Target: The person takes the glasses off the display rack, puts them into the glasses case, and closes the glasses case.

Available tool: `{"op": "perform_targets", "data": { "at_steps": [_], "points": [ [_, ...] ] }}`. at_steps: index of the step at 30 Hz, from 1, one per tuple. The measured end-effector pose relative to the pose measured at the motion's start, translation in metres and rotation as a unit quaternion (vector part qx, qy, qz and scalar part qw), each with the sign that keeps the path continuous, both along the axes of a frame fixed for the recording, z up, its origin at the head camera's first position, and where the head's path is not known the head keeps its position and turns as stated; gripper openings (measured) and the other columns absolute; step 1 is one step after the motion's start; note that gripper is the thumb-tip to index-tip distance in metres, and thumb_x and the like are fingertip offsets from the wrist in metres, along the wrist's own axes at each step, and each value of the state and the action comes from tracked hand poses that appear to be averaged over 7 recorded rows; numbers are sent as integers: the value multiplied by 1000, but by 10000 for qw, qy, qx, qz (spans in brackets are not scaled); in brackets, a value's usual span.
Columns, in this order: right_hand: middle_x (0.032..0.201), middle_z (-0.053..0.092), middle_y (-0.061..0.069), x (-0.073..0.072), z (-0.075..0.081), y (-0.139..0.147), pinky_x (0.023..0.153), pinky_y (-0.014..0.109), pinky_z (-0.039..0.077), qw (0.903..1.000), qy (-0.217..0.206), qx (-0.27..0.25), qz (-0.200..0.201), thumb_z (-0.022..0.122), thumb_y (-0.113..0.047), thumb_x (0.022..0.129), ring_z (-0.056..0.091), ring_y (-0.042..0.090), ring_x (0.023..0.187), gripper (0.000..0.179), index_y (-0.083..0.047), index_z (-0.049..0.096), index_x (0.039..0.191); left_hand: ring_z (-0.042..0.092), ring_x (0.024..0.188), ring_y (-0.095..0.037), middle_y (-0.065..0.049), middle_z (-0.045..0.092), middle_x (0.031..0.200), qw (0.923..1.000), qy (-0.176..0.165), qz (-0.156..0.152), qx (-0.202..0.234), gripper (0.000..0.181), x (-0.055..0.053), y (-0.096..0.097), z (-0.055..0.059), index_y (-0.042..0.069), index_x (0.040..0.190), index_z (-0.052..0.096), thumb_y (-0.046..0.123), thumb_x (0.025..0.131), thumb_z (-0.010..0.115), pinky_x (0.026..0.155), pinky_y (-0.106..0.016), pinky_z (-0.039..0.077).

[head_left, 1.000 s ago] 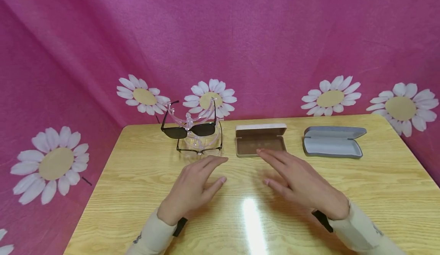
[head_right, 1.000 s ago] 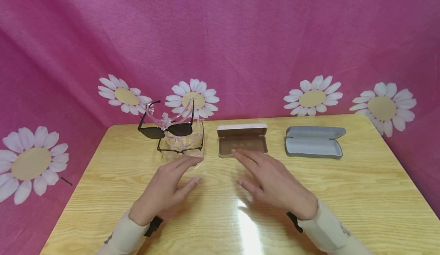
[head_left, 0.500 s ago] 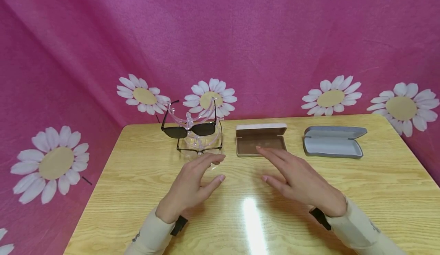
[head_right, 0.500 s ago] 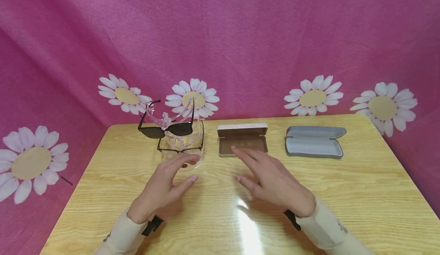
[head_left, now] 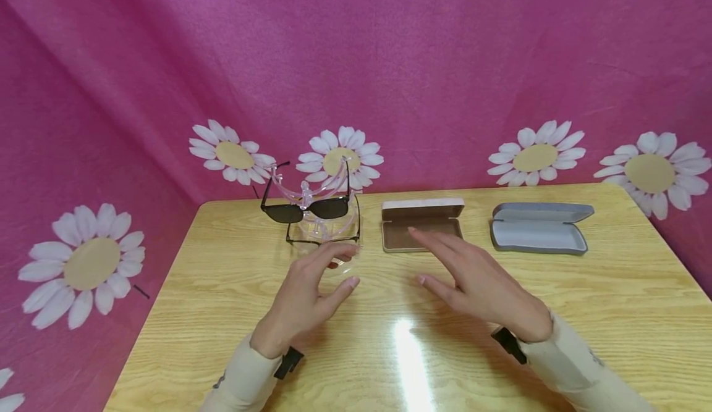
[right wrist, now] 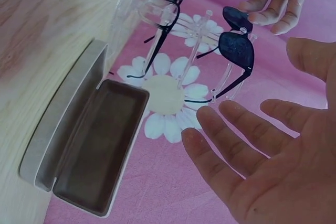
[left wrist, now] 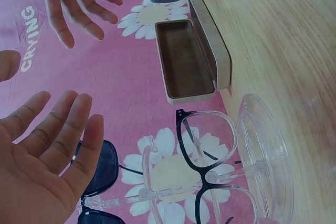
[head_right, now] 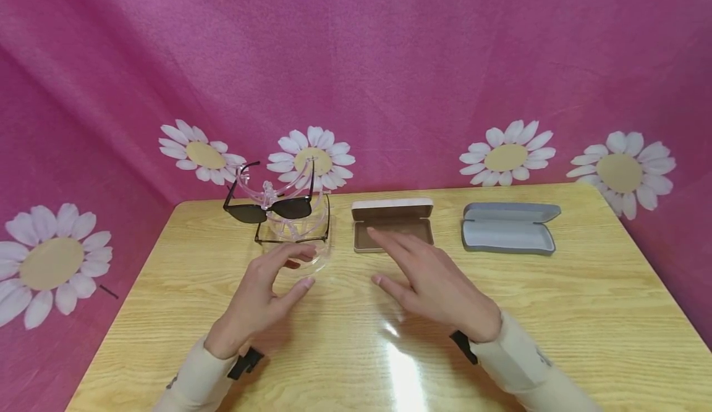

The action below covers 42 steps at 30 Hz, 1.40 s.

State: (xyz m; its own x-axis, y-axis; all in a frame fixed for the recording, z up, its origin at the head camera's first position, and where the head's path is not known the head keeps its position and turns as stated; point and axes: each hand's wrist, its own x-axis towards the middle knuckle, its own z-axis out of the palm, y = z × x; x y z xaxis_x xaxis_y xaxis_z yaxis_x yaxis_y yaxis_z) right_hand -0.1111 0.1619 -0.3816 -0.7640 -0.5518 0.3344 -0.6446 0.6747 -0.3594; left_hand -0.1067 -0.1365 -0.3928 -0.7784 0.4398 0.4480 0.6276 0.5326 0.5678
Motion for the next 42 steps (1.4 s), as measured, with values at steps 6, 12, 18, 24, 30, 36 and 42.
{"op": "perform_targets", "data": {
  "at_steps": [6, 12, 18, 24, 30, 36, 42],
  "points": [
    [144, 52, -3, -2, 4, -5, 103, 41, 48, 9999, 23, -100, 6, 61, -41, 94, 54, 17, 128, 67, -27, 31, 152, 64, 102, -11, 4, 67, 115, 9996, 198, 113, 193, 39, 0, -2, 2, 20, 127, 58, 26, 89, 69, 83, -29, 56],
    [142, 53, -1, -5, 6, -9, 100, 42, 49, 9997, 144, -188, 60, 60, -42, 94, 56, 18, 124, 66, -25, 32, 152, 63, 102, -12, 2, 66, 117, 9980, 300, 228, 500, 38, 0, -4, 6, 19, 124, 60, 22, 88, 71, 83, -30, 56],
    [143, 53, -1, -9, 9, -14, 103, 42, 47, 9995, 114, -298, 26, 61, -42, 94, 55, 19, 127, 67, -25, 33, 152, 63, 100, -15, 0, 66, 114, 9959, 385, 400, 718, 40, -1, -8, 7, 15, 122, 60, 17, 85, 73, 83, -32, 56],
    [144, 53, 0, -13, 15, -23, 106, 40, 46, 9989, 145, -438, 83, 63, -39, 93, 54, 18, 129, 66, -22, 36, 151, 64, 97, -16, -1, 67, 112, 9933, 444, 649, 851, 39, -2, -11, 11, 13, 122, 60, 16, 85, 72, 82, -31, 56],
    [145, 52, -1, -17, 19, -29, 106, 39, 46, 9988, 123, -476, 64, 61, -41, 94, 53, 17, 130, 65, -27, 34, 151, 65, 97, -16, -1, 67, 110, 9902, 568, 794, 994, 41, -4, -16, 17, 13, 122, 60, 12, 84, 72, 81, -31, 57],
    [143, 54, 2, -23, 19, -34, 106, 38, 46, 9975, 287, -611, 230, 63, -36, 93, 55, 18, 130, 65, -19, 37, 150, 65, 98, -14, -1, 68, 106, 9876, 604, 948, 1095, 42, -6, -21, 19, 14, 124, 60, 9, 84, 71, 80, -29, 57],
    [142, 56, 5, -27, 23, -39, 106, 39, 46, 9963, 333, -739, 280, 64, -34, 93, 56, 20, 128, 64, -16, 40, 149, 65, 98, -14, -1, 68, 105, 9845, 719, 997, 1249, 39, -8, -24, 20, 13, 122, 61, 10, 84, 71, 79, -28, 56]
  ]
}}
